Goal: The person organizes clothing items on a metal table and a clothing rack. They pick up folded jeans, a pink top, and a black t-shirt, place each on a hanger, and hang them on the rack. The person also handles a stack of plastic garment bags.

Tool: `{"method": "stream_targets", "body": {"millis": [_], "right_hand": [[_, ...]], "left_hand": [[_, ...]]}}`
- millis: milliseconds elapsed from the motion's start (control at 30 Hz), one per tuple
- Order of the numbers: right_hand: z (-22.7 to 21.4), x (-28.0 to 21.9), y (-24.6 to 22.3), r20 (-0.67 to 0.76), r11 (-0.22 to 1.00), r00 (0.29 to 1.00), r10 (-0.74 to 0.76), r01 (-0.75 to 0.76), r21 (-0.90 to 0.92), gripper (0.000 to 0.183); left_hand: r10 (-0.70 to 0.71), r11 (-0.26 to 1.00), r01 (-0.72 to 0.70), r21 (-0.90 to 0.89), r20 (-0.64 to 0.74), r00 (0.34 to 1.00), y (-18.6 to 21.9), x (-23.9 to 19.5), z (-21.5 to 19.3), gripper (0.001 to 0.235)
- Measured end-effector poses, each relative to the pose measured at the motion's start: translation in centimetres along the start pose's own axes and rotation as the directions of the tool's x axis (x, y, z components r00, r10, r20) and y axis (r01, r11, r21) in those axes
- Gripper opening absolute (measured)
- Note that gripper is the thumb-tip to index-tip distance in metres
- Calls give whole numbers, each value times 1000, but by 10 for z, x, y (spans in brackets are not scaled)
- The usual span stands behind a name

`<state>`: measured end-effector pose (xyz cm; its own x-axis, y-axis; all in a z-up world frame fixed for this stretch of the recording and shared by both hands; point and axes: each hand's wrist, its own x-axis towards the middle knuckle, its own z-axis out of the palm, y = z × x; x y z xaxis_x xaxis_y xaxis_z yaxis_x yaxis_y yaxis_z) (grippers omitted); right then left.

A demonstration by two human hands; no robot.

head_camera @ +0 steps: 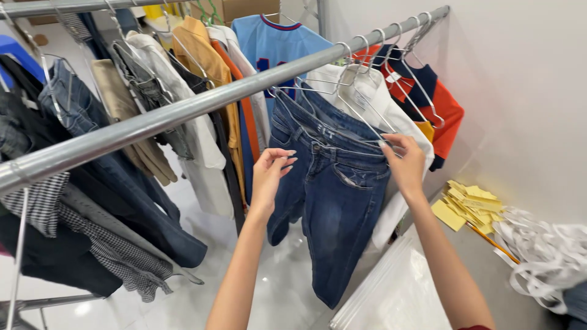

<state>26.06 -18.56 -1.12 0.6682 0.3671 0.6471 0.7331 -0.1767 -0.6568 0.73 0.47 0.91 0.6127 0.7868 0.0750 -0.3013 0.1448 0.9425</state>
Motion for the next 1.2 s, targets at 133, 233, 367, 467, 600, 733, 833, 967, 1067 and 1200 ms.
{"method": "stream_targets", "body": {"millis": [133, 233, 367, 467, 600, 733, 833, 967, 1067, 1200], "right_hand": [[-24, -31, -59, -53, 998, 998, -42, 39, -54, 26], [-26, -57, -81, -75, 997, 995, -71, 68, -39, 22], [-22, -106, -103, -22, 994, 1000, 7, -5, 112, 19], [-39, -146, -113, -18, 986, 995, 98, -95, 138, 20], [-80, -209, -113, -65, 949, 948, 312, -308, 65, 17], [-141, -264, -124, -166, 880, 866, 472, -473, 38, 16], [-191, -305, -119, -246, 823, 791, 560, -565, 60, 17], [-251, -345, -146, -478, 774, 646, 596, -621, 126, 19], [-287, -381, -153, -531, 732, 564, 632, -659, 172, 20], [-340, -433, -153, -534, 690, 510, 674, -692, 210, 19]], "left_hand": [[4, 1000, -3, -19, 26, 1000, -1, -4, -6, 11], [9, 999, -7, -43, 35, 999, 9, -17, -12, 11], [-18, 998, 20, -55, 44, 999, 2, -37, -29, 11], [-60, 997, 63, -45, 67, 996, -19, -52, -38, 11], [-157, 979, 175, -102, 157, 975, -49, -85, -29, 13], [-283, 947, 314, -73, 278, 918, -71, -135, 1, 15], [-323, 931, 362, -43, 364, 874, -87, -163, 23, 14], [-363, 923, 382, 38, 414, 835, -93, -201, 46, 15], [-387, 915, 394, 87, 463, 797, -98, -240, 74, 15], [-440, 885, 452, 115, 527, 727, -100, -307, 114, 17]]}}
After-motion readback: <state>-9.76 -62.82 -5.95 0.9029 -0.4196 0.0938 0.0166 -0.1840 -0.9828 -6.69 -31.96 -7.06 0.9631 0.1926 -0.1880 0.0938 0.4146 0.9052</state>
